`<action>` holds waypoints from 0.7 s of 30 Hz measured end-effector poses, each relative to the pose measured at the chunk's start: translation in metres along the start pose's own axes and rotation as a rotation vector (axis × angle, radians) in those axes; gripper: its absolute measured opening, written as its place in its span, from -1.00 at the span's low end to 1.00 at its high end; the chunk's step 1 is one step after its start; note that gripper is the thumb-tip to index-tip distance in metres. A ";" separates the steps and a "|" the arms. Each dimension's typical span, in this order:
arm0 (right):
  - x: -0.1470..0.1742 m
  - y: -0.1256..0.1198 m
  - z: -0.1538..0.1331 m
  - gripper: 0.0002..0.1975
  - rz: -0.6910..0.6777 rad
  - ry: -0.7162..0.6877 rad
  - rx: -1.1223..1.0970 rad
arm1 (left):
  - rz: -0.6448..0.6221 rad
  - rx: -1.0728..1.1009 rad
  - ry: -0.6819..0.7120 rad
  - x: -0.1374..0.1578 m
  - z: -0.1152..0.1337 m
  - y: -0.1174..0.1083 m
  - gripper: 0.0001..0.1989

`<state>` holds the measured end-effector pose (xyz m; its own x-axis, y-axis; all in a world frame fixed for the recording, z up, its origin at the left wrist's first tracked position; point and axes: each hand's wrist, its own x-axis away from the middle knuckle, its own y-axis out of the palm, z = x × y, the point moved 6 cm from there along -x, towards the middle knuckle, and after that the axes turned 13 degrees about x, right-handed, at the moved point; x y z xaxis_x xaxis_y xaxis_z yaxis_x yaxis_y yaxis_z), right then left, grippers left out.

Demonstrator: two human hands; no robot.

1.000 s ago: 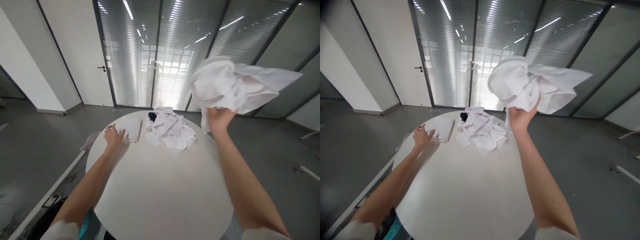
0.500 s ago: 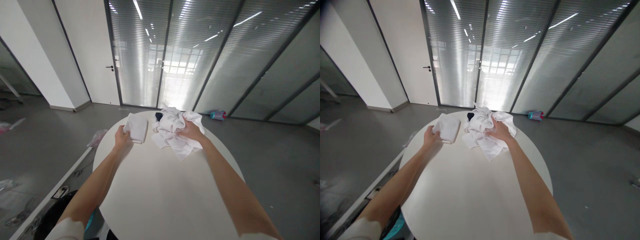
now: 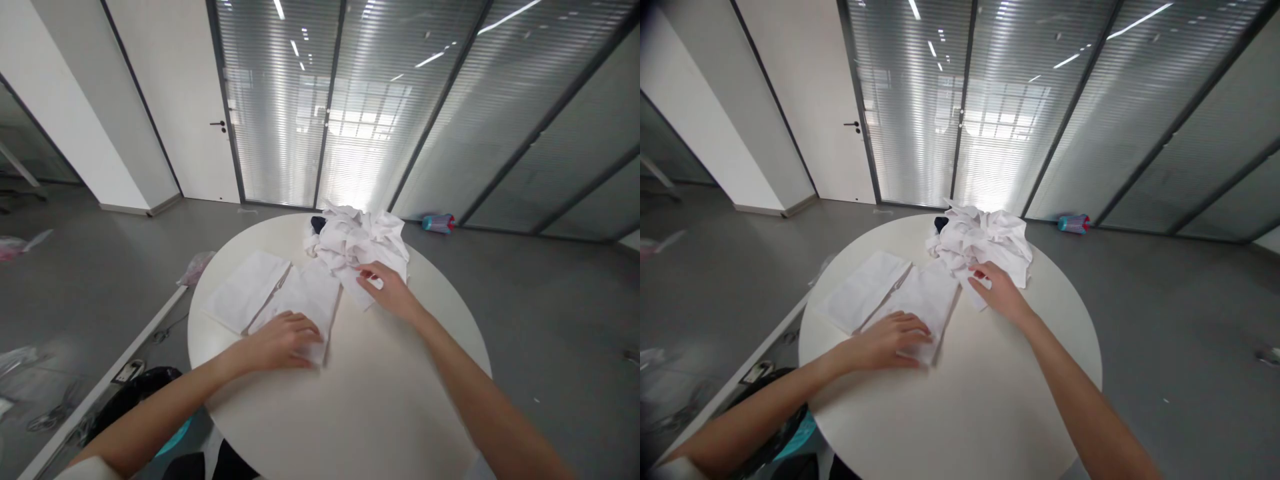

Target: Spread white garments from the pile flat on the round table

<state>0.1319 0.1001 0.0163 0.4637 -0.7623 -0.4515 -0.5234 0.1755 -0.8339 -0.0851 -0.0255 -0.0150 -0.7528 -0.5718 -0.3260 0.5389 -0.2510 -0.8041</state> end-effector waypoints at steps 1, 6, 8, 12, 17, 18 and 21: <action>0.003 0.014 -0.012 -0.79 -0.071 -0.036 -0.022 | -0.059 0.021 -0.021 0.004 0.003 0.008 -0.67; 0.014 0.079 -0.076 -0.81 -0.322 -0.285 0.017 | 0.199 -0.247 -0.459 0.036 -0.040 -0.022 -0.66; 0.015 0.099 -0.099 -0.72 -0.320 -0.439 0.116 | 0.256 -0.414 -0.681 0.052 -0.064 -0.037 -0.63; 0.007 0.128 -0.127 -0.51 -0.297 -0.631 0.341 | 0.200 -0.537 -0.942 0.065 -0.087 -0.041 -0.59; -0.006 0.132 -0.140 -0.73 -0.236 -0.652 0.480 | 0.130 -0.558 -1.001 0.060 -0.094 -0.029 -0.73; -0.006 0.125 -0.141 -0.76 -0.208 -0.646 0.491 | 0.143 -0.555 -0.993 0.060 -0.096 -0.032 -0.72; 0.006 0.084 -0.139 -0.80 -0.085 -0.616 0.482 | 0.301 -0.436 -0.927 0.064 -0.103 -0.053 -0.76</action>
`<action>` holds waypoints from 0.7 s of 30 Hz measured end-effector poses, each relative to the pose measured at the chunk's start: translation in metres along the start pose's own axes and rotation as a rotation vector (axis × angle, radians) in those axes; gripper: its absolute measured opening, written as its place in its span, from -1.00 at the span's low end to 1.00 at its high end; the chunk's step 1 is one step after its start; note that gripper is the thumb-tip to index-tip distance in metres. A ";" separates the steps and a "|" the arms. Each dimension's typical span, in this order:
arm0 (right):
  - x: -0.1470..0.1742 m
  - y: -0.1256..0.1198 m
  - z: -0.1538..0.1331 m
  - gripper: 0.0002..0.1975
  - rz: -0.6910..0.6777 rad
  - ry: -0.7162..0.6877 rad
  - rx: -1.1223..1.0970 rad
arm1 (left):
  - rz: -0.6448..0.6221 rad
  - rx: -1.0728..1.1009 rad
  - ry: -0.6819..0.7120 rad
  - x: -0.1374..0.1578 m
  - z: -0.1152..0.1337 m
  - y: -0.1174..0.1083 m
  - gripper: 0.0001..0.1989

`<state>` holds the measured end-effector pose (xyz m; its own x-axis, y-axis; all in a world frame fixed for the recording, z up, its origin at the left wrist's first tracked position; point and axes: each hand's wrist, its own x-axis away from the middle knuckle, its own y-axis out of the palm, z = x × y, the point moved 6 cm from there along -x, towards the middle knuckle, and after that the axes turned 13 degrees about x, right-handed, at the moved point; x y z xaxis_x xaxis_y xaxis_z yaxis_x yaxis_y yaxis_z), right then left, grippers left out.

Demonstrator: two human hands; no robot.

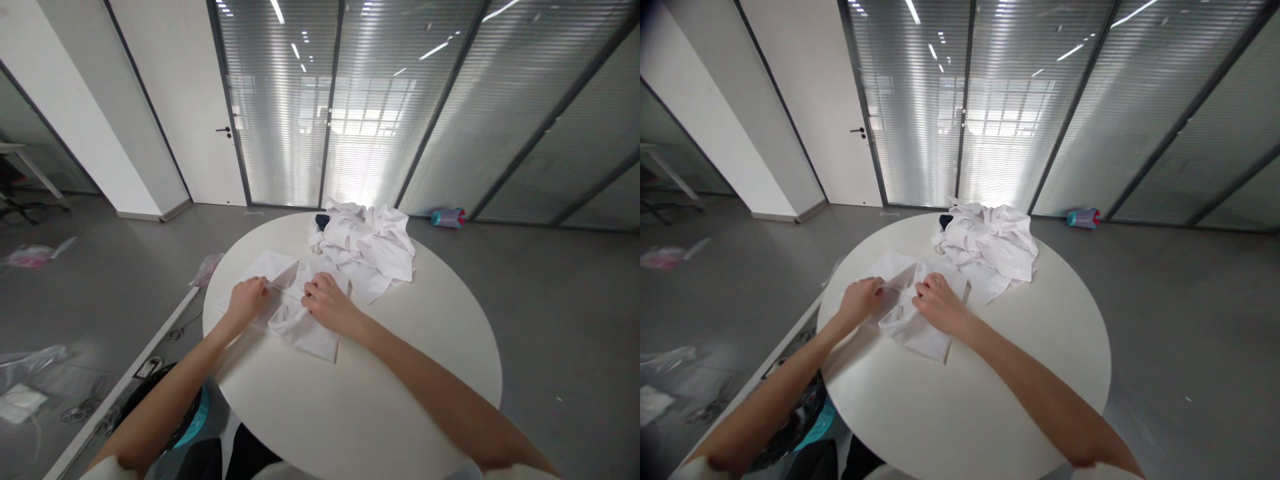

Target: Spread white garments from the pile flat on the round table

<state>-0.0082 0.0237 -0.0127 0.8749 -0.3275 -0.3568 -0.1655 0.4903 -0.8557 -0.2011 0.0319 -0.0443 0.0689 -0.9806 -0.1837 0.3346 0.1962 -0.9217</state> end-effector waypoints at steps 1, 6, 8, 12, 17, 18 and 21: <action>0.013 -0.016 0.006 -0.80 0.049 0.031 0.003 | 0.047 0.128 0.001 -0.005 -0.007 -0.009 -0.78; 0.119 -0.087 0.055 -0.71 0.175 0.325 -0.049 | 0.222 0.993 -0.148 -0.027 -0.063 -0.045 -0.58; 0.172 -0.092 0.074 -0.74 0.090 0.487 -0.132 | 0.176 1.179 -0.239 -0.037 -0.091 -0.044 -0.37; 0.265 -0.072 0.088 -0.62 -0.139 0.657 -0.305 | -0.004 1.059 -0.433 -0.055 -0.152 -0.035 -0.47; 0.302 -0.058 0.106 -0.74 -0.200 0.885 -0.117 | 0.090 0.577 -0.411 -0.063 -0.165 -0.056 -0.67; 0.294 -0.060 0.109 -0.75 -0.158 0.901 -0.083 | 0.075 0.560 -0.301 -0.062 -0.145 -0.057 -0.67; 0.240 -0.056 0.100 -0.77 -0.104 0.740 -0.154 | -0.208 0.594 0.134 -0.041 -0.050 -0.036 -0.69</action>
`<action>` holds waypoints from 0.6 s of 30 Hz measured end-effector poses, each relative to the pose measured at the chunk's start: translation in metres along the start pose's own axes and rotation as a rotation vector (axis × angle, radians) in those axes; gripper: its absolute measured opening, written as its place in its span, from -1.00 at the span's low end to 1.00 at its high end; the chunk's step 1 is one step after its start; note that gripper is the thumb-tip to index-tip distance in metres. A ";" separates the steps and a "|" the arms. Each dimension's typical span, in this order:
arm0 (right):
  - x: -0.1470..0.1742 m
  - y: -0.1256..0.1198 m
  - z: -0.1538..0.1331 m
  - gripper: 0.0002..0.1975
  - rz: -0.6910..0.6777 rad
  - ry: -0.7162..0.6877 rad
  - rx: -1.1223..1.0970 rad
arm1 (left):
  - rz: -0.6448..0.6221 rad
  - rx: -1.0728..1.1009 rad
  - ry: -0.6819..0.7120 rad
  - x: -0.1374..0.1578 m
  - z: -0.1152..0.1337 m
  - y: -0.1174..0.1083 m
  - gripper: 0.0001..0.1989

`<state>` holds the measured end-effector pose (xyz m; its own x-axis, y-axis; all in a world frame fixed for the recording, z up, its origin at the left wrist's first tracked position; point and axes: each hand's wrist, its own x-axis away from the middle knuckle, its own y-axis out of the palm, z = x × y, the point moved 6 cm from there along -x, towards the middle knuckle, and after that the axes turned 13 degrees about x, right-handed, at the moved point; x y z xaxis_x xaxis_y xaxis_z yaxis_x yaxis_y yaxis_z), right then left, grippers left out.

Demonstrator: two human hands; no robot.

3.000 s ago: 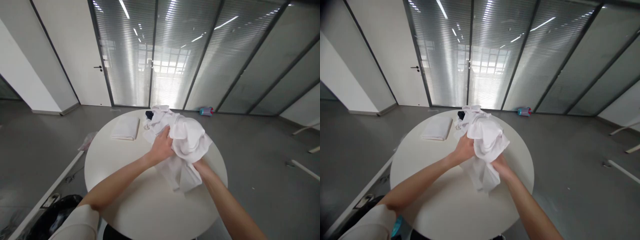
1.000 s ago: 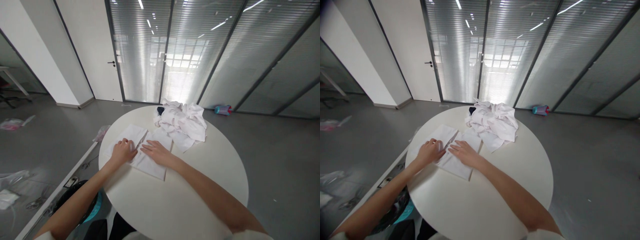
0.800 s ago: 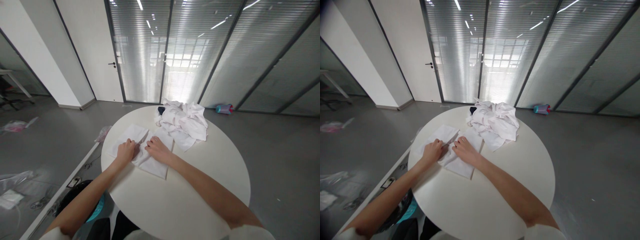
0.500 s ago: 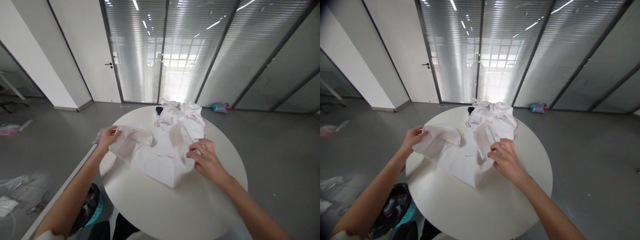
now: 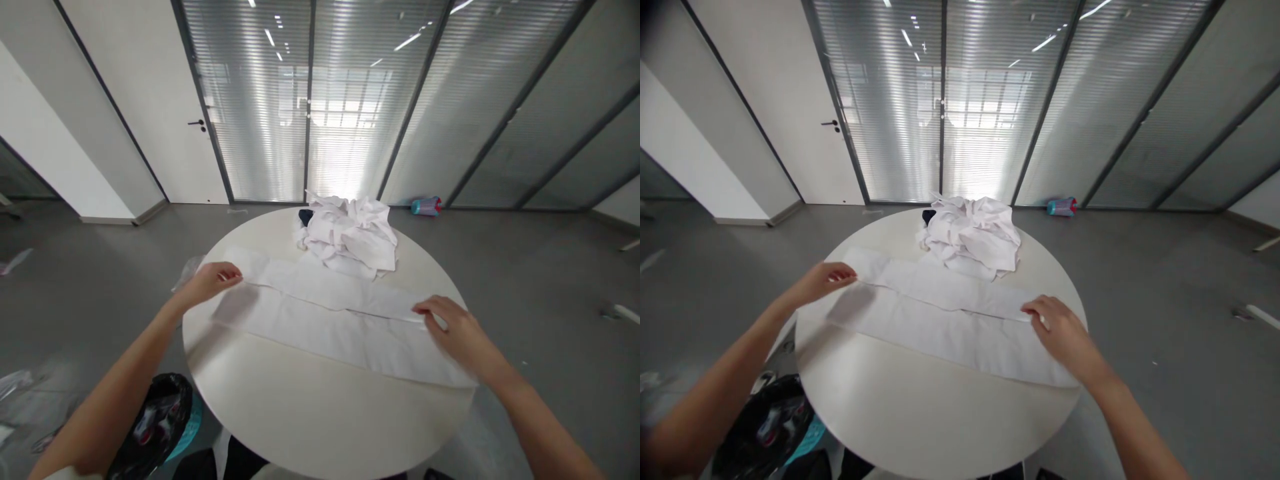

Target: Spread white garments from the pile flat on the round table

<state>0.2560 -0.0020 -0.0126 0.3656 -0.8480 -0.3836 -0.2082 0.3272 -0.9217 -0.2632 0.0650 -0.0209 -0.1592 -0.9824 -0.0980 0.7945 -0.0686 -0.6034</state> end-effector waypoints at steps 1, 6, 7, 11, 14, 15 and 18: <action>-0.012 0.006 -0.020 -0.77 -0.046 -0.092 -0.021 | -0.149 0.005 0.071 0.004 0.020 0.030 -0.69; -0.058 0.048 -0.093 -0.70 -0.161 -0.333 0.169 | -0.392 -0.208 0.457 0.024 0.082 0.135 -0.72; -0.064 0.056 -0.099 -0.72 -0.184 -0.354 0.225 | -0.354 -0.271 0.484 0.024 0.083 0.143 -0.69; -0.081 0.078 -0.106 -0.81 -0.344 -0.361 0.318 | -0.223 -0.393 0.468 0.019 0.072 0.155 -0.48; -0.101 0.069 -0.090 -0.78 -0.343 -0.102 0.254 | -0.183 -0.405 0.432 0.012 0.065 0.155 -0.33; -0.110 0.064 -0.082 -0.78 -0.334 0.009 0.184 | -0.177 -0.409 0.411 0.009 0.065 0.155 -0.37; -0.139 0.051 -0.056 -0.77 -0.292 0.257 -0.100 | -0.255 -0.429 0.392 0.013 0.079 0.152 -0.74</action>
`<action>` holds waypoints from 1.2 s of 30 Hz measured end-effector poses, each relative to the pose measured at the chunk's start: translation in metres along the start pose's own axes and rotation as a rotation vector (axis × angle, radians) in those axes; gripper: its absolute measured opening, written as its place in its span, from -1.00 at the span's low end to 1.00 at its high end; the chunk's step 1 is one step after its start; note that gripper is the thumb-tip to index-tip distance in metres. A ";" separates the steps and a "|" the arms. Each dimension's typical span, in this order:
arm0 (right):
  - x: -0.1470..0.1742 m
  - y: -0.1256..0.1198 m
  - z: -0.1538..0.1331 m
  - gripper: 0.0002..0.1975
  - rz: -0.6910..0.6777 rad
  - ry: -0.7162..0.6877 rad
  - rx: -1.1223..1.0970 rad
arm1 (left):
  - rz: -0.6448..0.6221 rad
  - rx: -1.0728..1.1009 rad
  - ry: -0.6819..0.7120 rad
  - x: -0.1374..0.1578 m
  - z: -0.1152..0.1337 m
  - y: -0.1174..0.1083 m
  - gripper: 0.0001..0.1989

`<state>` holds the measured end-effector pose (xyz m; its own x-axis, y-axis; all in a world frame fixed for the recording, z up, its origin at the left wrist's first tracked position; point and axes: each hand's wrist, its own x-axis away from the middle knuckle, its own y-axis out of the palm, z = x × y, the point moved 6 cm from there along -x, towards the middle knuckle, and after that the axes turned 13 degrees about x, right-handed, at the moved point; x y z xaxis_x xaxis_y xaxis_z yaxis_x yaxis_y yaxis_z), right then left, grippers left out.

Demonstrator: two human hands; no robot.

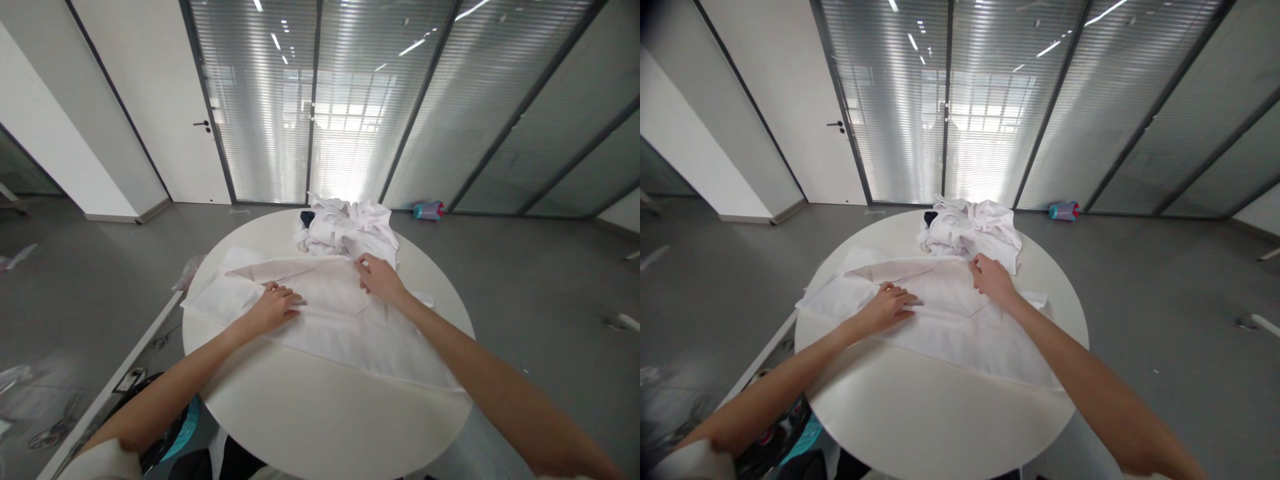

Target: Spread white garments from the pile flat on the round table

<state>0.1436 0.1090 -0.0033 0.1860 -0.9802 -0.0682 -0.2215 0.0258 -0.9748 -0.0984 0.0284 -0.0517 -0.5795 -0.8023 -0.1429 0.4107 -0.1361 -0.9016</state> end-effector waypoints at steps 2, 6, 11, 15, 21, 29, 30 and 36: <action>-0.020 -0.013 0.009 -0.79 0.067 0.039 -0.117 | -0.133 0.040 0.075 0.011 0.022 -0.008 -0.93; -0.040 -0.015 0.013 -0.69 0.205 0.006 -0.036 | -0.404 0.231 0.184 0.057 0.074 -0.028 -0.94; -0.008 0.017 -0.038 -0.58 0.312 -0.389 0.171 | -0.589 0.511 0.180 0.093 0.091 -0.041 -0.74; 0.032 0.059 -0.088 -0.43 0.083 -0.840 0.175 | -0.285 0.422 0.055 0.066 0.038 -0.044 -0.73; 0.031 0.088 -0.105 -0.43 0.007 -0.774 0.228 | -0.027 0.041 -0.104 0.025 -0.043 -0.026 -0.59; 0.016 0.070 -0.116 -0.80 0.140 -0.724 0.168 | 0.113 0.148 -0.108 0.019 -0.044 -0.044 -0.85; 0.016 0.061 -0.114 -0.80 0.201 -0.714 0.115 | 0.241 0.221 -0.103 0.020 -0.045 -0.054 -0.82; 0.015 -0.026 -0.026 -0.82 0.649 -0.302 -0.488 | 0.681 0.468 -0.256 0.029 -0.061 -0.071 -0.73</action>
<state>0.1270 0.0888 0.0264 0.1115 -0.7048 -0.7006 -0.7451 0.4072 -0.5282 -0.1872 0.0507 -0.0162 0.0513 -0.8947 -0.4437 0.8911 0.2417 -0.3842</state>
